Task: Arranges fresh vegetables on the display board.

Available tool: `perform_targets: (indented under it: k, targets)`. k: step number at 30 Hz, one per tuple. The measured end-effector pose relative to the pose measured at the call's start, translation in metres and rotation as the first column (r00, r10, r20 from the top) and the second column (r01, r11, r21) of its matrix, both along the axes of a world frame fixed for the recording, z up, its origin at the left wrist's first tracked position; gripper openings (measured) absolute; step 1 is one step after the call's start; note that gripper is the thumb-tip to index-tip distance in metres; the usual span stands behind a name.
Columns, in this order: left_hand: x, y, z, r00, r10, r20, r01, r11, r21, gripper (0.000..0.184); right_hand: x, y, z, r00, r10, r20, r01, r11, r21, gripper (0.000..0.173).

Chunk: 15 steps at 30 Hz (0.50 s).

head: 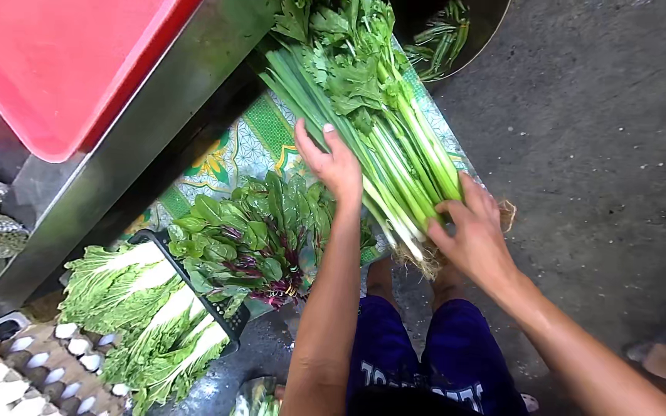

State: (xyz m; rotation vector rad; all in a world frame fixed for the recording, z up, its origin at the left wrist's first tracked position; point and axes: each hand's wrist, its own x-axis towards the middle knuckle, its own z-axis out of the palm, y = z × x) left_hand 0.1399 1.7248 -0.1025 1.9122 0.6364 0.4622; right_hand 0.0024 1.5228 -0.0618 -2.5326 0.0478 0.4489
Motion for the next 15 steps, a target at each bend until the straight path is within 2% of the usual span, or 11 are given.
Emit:
perform_targets:
  k: [3,5,7,10,12,15]
  targets:
    - [0.0,0.003,0.001,1.0,0.014,-0.016,-0.014,0.999,-0.034,0.054,-0.007,-0.004,0.008,0.997,-0.017,0.072,0.011,0.997,0.082,0.035]
    - [-0.004,0.014,0.004,0.998,-0.048,-0.044,0.046,0.997,-0.059,0.057,-0.017,0.0,0.03,0.986,-0.041,0.161,0.011,0.983,0.185,0.031]
    - [-0.011,0.032,0.014,0.985,-0.134,-0.112,0.126,0.989,-0.072,0.058,-0.03,0.011,0.054,0.984,-0.039,0.176,-0.019,0.95,0.312,0.027]
    - [-0.03,0.065,0.043,0.94,-0.281,-0.194,0.269,0.959,-0.088,0.06,-0.054,0.038,0.068,0.998,0.059,0.015,-0.059,0.853,0.518,0.027]
    - [-0.054,0.082,0.071,0.913,-0.357,-0.198,0.354,0.934,-0.053,0.054,-0.069,0.059,0.06,0.975,0.162,-0.153,-0.046,0.819,0.571,0.028]
    - [-0.117,0.096,0.106,0.876,-0.4,-0.269,0.393,0.916,-0.081,0.046,-0.08,0.085,0.04,0.822,0.318,-0.473,0.009,0.823,0.568,0.034]
